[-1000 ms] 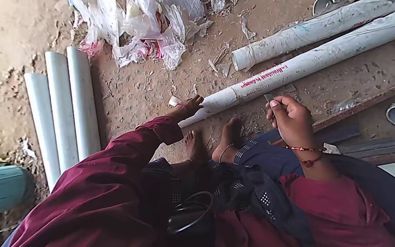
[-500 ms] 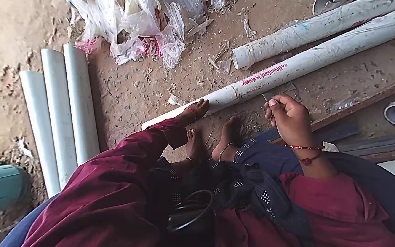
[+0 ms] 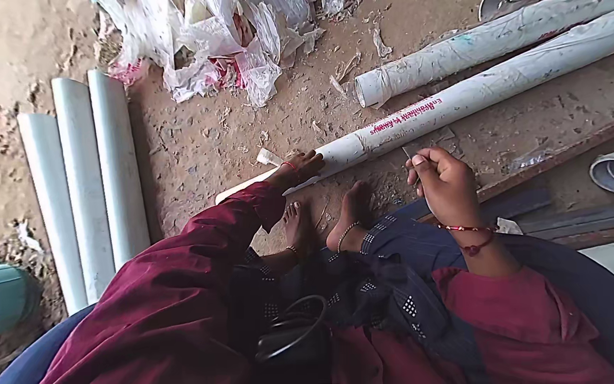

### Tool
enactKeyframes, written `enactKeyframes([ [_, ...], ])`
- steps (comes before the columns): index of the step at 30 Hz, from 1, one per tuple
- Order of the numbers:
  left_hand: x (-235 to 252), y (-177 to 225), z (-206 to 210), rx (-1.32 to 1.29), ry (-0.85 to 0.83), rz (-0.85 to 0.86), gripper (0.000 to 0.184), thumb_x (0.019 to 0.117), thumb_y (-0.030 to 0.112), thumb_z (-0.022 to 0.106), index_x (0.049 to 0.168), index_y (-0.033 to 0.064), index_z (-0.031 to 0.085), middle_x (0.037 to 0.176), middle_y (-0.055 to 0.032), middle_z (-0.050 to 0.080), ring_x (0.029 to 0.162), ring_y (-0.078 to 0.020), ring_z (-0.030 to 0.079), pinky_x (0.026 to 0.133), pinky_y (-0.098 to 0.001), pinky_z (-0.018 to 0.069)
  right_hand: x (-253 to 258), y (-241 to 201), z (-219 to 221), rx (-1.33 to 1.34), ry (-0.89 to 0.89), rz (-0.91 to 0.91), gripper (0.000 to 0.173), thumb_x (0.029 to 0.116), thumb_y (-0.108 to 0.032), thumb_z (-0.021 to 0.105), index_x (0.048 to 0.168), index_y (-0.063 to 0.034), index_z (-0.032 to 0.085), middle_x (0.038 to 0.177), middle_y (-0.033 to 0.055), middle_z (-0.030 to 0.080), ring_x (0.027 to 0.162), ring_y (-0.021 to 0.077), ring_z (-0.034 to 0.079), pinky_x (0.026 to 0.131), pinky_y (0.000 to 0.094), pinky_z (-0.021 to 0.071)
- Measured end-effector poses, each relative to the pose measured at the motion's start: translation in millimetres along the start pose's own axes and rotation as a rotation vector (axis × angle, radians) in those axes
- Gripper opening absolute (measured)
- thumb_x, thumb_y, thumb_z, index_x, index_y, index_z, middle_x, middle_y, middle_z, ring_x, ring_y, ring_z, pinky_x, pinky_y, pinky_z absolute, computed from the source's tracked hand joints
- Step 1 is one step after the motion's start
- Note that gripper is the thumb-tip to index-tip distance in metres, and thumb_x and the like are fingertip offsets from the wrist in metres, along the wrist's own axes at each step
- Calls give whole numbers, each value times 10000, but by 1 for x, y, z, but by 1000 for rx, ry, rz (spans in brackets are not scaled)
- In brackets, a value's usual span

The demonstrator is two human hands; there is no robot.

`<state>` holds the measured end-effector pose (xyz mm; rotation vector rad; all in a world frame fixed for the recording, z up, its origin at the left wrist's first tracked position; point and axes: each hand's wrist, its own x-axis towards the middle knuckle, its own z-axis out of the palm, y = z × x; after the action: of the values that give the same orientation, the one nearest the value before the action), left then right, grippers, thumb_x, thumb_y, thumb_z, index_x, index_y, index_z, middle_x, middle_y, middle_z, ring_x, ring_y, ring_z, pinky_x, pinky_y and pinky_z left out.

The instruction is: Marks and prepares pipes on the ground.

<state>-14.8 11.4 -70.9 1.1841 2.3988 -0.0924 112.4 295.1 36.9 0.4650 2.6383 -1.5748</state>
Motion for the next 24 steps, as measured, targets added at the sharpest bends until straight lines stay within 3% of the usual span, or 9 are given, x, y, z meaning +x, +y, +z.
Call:
enactKeyframes([
  [1, 7, -18, 29, -58, 163, 140, 173, 1007, 62, 609, 1033, -83, 699, 1119, -279, 666, 1119, -506, 631, 871, -627, 531, 0, 1, 0, -1, 0, -3, 220, 1094, -157, 494, 1133, -13, 655, 767, 14, 649, 550, 40, 534, 523, 217, 448],
  [2, 12, -25, 39, -91, 170, 175, 136, 998, 20, 605, 1025, -66, 707, 1156, -269, 661, 1181, -514, 601, 921, -631, 521, 0, 1, 1, -2, -2, -4, 218, 1093, -159, 495, 1133, -16, 655, 762, 13, 647, 542, 40, 526, 519, 219, 445],
  [4, 15, -20, 38, -209, 106, 67, 158, 981, -56, 586, 1061, -60, 722, 1379, -276, 581, 1417, -521, 412, 1156, -637, 355, 0, 0, 2, -9, -6, -3, 216, 1092, -157, 500, 1139, -17, 658, 760, 18, 647, 540, 48, 526, 522, 230, 449],
  [6, 15, -13, 36, -293, 91, -35, 213, 941, -128, 576, 1100, -76, 709, 1525, -285, 451, 1480, -493, 344, 1190, -585, 344, 0, -1, 2, -17, -10, 2, 215, 1091, -154, 501, 1144, -15, 657, 758, 19, 642, 542, 50, 523, 525, 234, 448],
  [8, 16, -10, 36, -316, 94, -90, 274, 915, -171, 564, 1140, -75, 686, 1554, -270, 420, 1405, -492, 455, 1089, -595, 453, 0, 0, 1, -18, -12, 5, 219, 1092, -153, 500, 1148, -8, 655, 766, 23, 650, 548, 54, 533, 527, 239, 455],
  [11, 23, -14, 37, -397, 121, -176, 312, 953, -151, 500, 1210, -57, 648, 1529, -233, 477, 1098, -495, 669, 885, -648, 543, -1, 1, 1, -21, -9, -2, 225, 1094, -151, 491, 1147, -7, 655, 769, 20, 649, 547, 53, 531, 528, 237, 454],
  [18, 36, -23, 4, -535, 197, -436, 279, 1076, 32, 432, 1290, -107, 544, 1253, -324, 640, 1142, -506, 655, 992, -642, 500, 2, 4, 3, 1, -8, -12, 207, 1087, -134, 497, 1127, -13, 660, 749, 9, 640, 540, 51, 532, 530, 241, 463],
  [20, 35, -28, -6, -412, 162, -310, 338, 1109, 163, 448, 1279, -108, 556, 1266, -327, 628, 1148, -513, 648, 965, -652, 504, 2, 3, 4, 4, -20, -6, 207, 1090, -144, 499, 1118, -14, 658, 749, 12, 642, 538, 51, 538, 528, 238, 469],
  [24, 36, -15, 16, -186, 133, 10, 362, 994, 248, 689, 1174, -65, 672, 1381, -292, 558, 1297, -491, 549, 990, -609, 508, 1, 3, 4, 5, -33, 6, 218, 1095, -156, 495, 1127, -11, 654, 755, 27, 640, 539, 57, 535, 526, 235, 466],
])
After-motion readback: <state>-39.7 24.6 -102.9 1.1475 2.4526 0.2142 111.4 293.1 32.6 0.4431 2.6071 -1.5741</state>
